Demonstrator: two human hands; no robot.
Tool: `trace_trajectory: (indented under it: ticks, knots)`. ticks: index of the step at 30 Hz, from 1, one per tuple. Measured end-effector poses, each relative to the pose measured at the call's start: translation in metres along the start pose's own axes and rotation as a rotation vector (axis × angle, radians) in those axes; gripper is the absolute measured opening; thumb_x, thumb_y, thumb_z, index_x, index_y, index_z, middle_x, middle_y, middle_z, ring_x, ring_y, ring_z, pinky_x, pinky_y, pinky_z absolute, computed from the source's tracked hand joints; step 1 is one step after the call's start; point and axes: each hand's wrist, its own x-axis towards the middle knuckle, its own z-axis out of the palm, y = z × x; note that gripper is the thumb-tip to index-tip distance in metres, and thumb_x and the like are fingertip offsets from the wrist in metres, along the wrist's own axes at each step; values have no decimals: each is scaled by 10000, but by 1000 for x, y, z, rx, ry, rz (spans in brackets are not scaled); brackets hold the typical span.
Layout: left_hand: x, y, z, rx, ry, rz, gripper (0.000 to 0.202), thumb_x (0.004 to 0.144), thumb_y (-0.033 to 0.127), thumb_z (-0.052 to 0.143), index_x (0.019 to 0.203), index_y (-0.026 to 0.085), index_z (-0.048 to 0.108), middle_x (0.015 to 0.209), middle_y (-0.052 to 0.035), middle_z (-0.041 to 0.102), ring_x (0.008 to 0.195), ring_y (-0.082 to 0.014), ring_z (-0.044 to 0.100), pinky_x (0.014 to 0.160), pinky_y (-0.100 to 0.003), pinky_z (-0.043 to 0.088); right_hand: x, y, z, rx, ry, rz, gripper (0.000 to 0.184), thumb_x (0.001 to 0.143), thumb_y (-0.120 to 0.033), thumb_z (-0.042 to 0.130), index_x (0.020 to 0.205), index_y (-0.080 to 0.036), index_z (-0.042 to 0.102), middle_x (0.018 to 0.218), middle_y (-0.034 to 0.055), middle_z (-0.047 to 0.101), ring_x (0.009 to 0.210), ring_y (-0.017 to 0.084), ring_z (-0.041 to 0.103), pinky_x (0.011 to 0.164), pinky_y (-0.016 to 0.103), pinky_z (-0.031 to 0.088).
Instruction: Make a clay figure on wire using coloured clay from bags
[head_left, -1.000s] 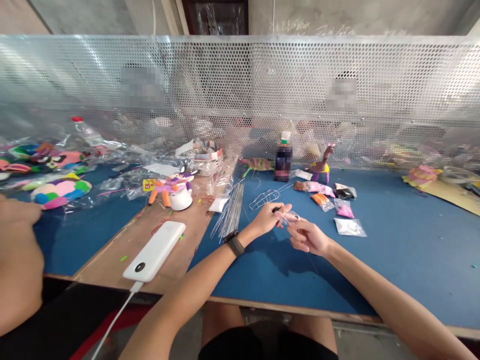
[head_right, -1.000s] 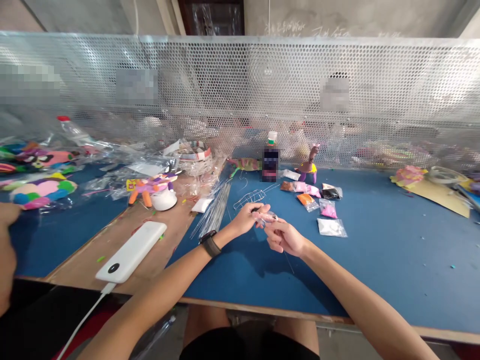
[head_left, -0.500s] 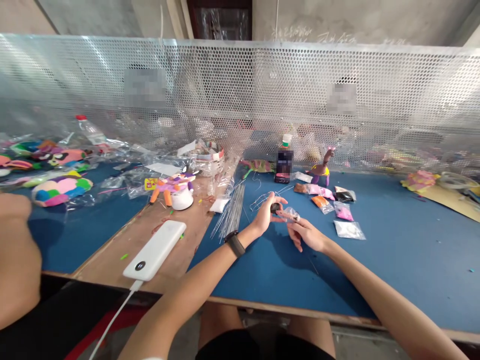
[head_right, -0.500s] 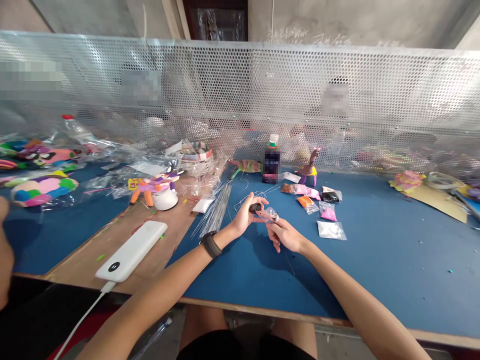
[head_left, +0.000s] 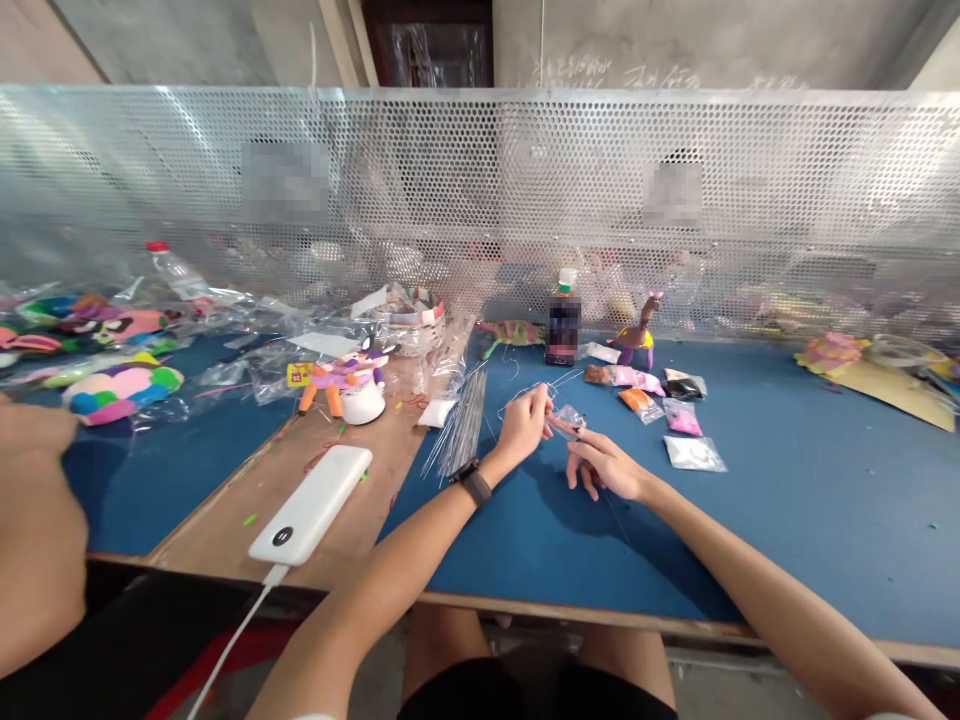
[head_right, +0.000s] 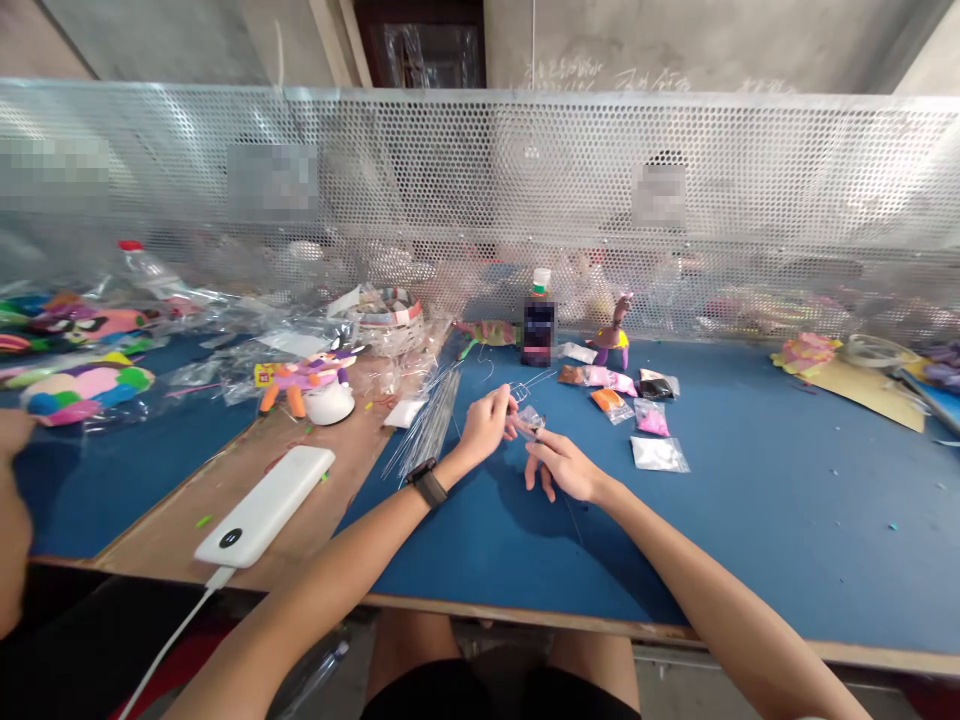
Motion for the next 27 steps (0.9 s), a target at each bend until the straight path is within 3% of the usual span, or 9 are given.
trace_trajectory:
  ticks: [3,8,11,13,15,18,20,24,27]
  knots:
    - [7,-3,-10,9,64,-115,721,1025,689,229,572,206,516,488,-18,555,391,-140,560,461,-259,433,0,0,-3,8,52,-26,694,1021,-498,461,1625,-168,374,705,-8,709,415,114,577,419,221,425]
    - [5,2,-12,60,141,-37,742,1031,688,228,482,231,431,397,-7,454,415,-144,538,529,-272,447,3,6,-7,-26,150,-99,646,1020,-572,465,1496,-145,560,690,-19,634,422,108,550,427,236,432]
    - [0,4,-8,63,112,59,666,1060,631,251,624,208,525,516,-4,542,489,-143,573,572,-271,476,5,9,-9,-70,228,-133,583,1031,-567,455,1401,-154,636,762,2,648,435,96,547,445,241,439]
    - [-3,5,-6,110,90,194,548,1093,526,254,866,189,621,719,-30,653,618,-151,636,662,-287,532,6,9,-10,-87,270,-130,535,1032,-547,459,1342,-163,665,902,50,707,457,92,565,452,245,452]
    - [-6,6,-4,193,95,386,401,1106,415,286,1140,181,609,1006,-95,701,877,-187,699,847,-348,574,7,9,-9,-80,290,-106,484,1026,-513,462,1290,-169,678,1068,103,737,499,105,608,436,246,455]
    - [-13,9,1,285,126,643,334,1083,339,408,1342,155,511,1361,-208,574,1295,-269,593,1074,-460,523,8,9,-6,-42,276,-81,418,1006,-446,467,1263,-179,659,1116,125,754,592,155,690,420,243,478]
    - [-17,10,4,291,108,717,368,1060,332,496,1381,151,485,1419,-228,532,1372,-288,547,1088,-464,533,9,11,-5,-54,264,-80,383,994,-420,465,1232,-174,638,974,100,768,624,180,721,435,243,509]
    - [-22,8,5,329,-49,810,312,1049,319,563,1337,200,572,1279,-139,686,1235,-236,670,1051,-418,584,10,16,-4,-162,261,-85,246,974,-385,472,1069,-183,575,667,4,702,573,181,722,459,233,533]
    - [-18,4,1,392,-114,903,298,1054,313,557,1324,218,642,1295,-107,723,1256,-227,676,1083,-431,577,9,17,-3,-218,250,-92,127,955,-325,462,976,-210,510,574,-36,670,522,174,704,458,228,522]
